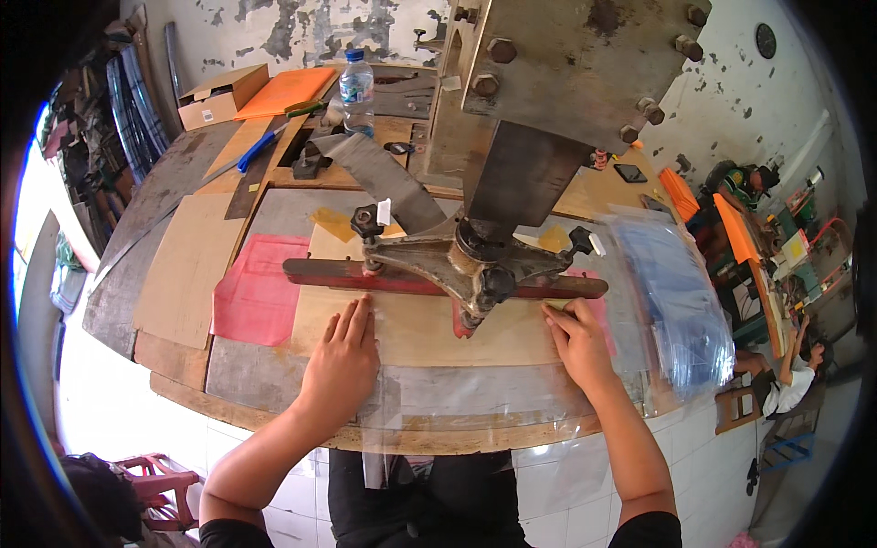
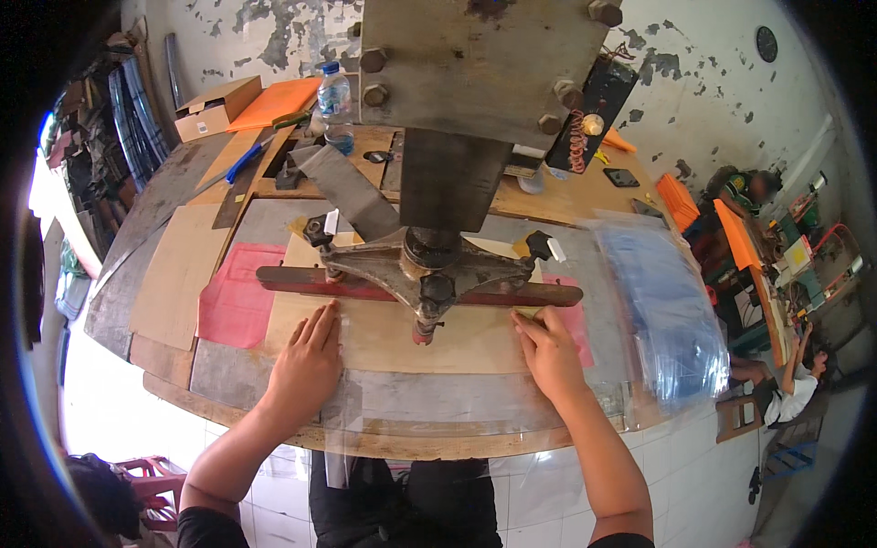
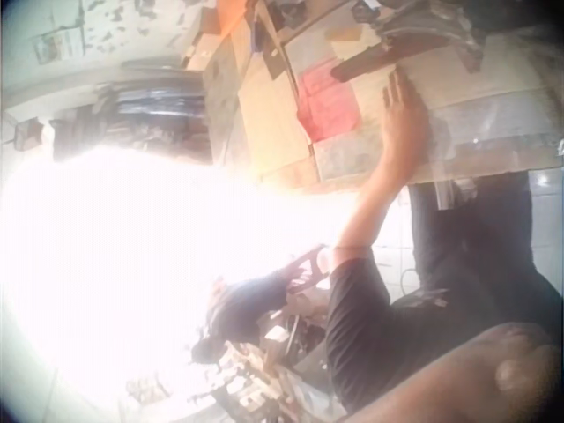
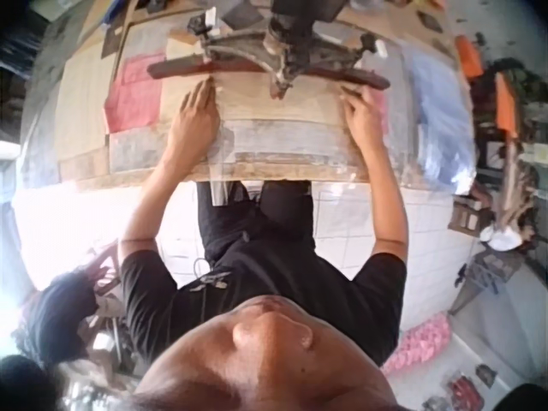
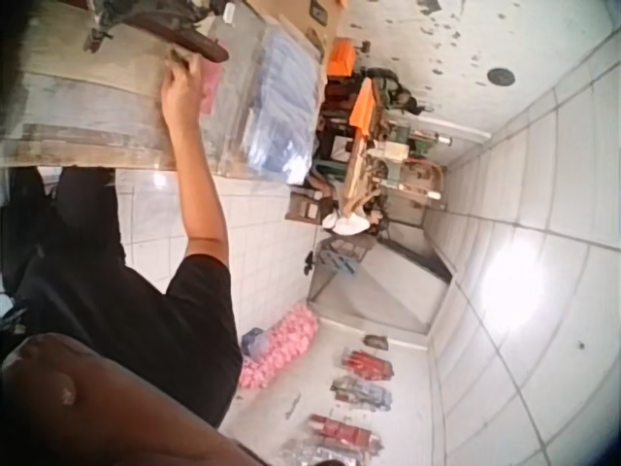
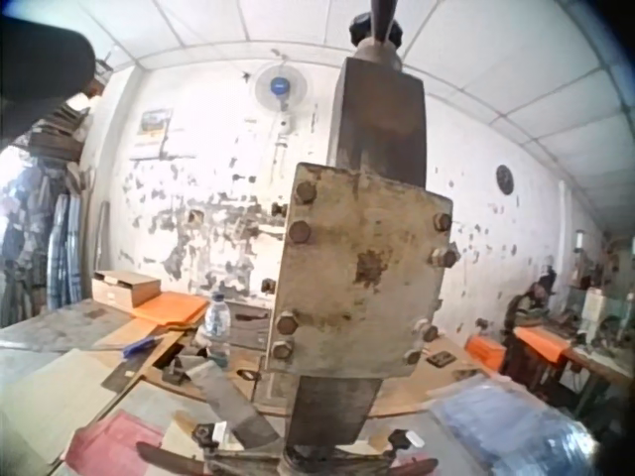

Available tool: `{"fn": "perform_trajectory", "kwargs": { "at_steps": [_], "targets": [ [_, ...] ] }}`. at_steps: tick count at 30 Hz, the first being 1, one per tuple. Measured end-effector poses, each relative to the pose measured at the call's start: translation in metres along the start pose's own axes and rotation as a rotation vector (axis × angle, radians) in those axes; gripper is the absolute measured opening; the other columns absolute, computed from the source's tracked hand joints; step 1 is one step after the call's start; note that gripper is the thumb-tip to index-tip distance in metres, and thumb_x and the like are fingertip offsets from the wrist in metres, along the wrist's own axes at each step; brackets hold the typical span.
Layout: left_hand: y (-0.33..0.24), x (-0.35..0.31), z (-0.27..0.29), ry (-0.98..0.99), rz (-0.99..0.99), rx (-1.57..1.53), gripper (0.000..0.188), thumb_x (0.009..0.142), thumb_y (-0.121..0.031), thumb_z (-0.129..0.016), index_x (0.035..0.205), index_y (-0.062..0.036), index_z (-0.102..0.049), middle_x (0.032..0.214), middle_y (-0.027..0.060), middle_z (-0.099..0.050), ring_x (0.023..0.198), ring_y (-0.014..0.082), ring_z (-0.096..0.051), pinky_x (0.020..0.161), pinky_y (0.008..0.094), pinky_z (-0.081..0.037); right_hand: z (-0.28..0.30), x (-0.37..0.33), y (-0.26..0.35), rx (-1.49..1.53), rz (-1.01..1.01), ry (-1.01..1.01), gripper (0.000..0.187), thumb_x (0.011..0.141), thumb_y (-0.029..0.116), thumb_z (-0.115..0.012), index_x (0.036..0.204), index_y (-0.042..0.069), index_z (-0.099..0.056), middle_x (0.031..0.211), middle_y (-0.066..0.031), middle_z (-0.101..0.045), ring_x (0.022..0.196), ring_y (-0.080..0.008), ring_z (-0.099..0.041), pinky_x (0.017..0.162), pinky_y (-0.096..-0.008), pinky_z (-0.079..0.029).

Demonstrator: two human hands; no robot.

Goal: The person handles transparent plastic sheets by hand, unfolding, aligning, and positioning them on the work table beneath the press machine.

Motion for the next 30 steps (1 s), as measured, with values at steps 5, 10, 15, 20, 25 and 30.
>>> {"fn": "perform_trajectory", "kwargs": {
  "at_steps": [5, 10, 15, 20, 25, 30],
  "targets": [
    [-0.001, 0.001, 0.005, -0.002, -0.012, 0.027, 0.052, 0.096, -0.014, -0.059, 0.14, 0.0143, -0.055, 0.158, 0.0253, -0.048, 0.146, 0.0362, -0.048, 0.12, 0.049, -0.042, 0.006, 0.0, 0.003, -0.001, 0.024, -0.022, 0.033, 0.093, -0.001, -0.073, 0.124, 0.007, -0.076, 0.101, -0.0129, -0.061, 0.086, -0.0312, -0.068, 0.075, -0.0419, -0.057],
    [0.001, -0.001, 0.001, 0.007, -0.015, 0.007, 0.049, 0.101, -0.017, -0.053, 0.138, 0.0152, -0.057, 0.158, 0.0287, -0.046, 0.146, 0.0387, -0.047, 0.119, 0.0508, -0.042, 0.002, -0.001, 0.006, -0.032, 0.051, -0.031, 0.033, 0.092, 0.0, -0.073, 0.124, 0.007, -0.076, 0.1, -0.0129, -0.059, 0.085, -0.0317, -0.067, 0.074, -0.0426, -0.056],
    [0.001, 0.0, 0.005, -0.016, -0.054, -0.037, 0.049, 0.101, -0.021, -0.058, 0.138, 0.012, -0.057, 0.155, 0.0267, -0.051, 0.143, 0.0372, -0.05, 0.118, 0.0498, -0.043, 0.005, -0.006, 0.006, -0.052, 0.024, 0.013, 0.032, 0.096, 0.003, -0.072, 0.128, 0.005, -0.074, 0.102, -0.0147, -0.057, 0.089, -0.0318, -0.064, 0.079, -0.0421, -0.054],
    [0.01, -0.026, 0.033, -0.056, -0.03, -0.305, 0.049, 0.098, -0.02, -0.066, 0.139, 0.0058, -0.06, 0.151, 0.024, -0.055, 0.14, 0.0386, -0.054, 0.118, 0.0469, -0.043, 0.027, -0.024, 0.03, -0.183, 0.094, 0.023, 0.034, 0.097, 0.009, -0.072, 0.13, 0.006, -0.073, 0.115, -0.0123, -0.061, 0.096, -0.033, -0.065, 0.086, -0.0419, -0.054],
    [-0.07, -0.1, 0.087, -0.084, -0.053, -0.713, 0.043, 0.095, -0.024, -0.072, 0.13, -0.0002, -0.068, 0.129, 0.0164, -0.07, 0.118, 0.0331, -0.068, 0.1, 0.0439, -0.053, 0.079, -0.075, 0.091, -0.141, 0.136, -0.154, 0.032, 0.097, 0.016, -0.074, 0.127, 0.005, -0.074, 0.118, -0.0103, -0.068, 0.098, -0.0328, -0.069, 0.091, -0.0419, -0.056],
    [-0.217, -0.153, 0.028, 0.388, -0.301, -1.169, 0.03, 0.097, -0.033, -0.07, 0.107, -0.0052, -0.072, 0.106, 0.0115, -0.074, 0.101, 0.0317, -0.072, 0.09, 0.0436, -0.057, 0.138, -0.152, 0.094, 0.536, 0.203, -0.823, 0.047, 0.108, 0.043, -0.055, 0.108, -0.001, -0.069, 0.086, -0.0106, -0.061, 0.084, -0.0232, -0.056, 0.08, -0.0355, -0.045]
  ]
}}
Point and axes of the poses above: each hand's wrist, its own x-axis towards the middle knuckle, its own z-axis out of the back of the hand, y = z × x, the point moved 8 cm from there along x, towards the middle knuckle
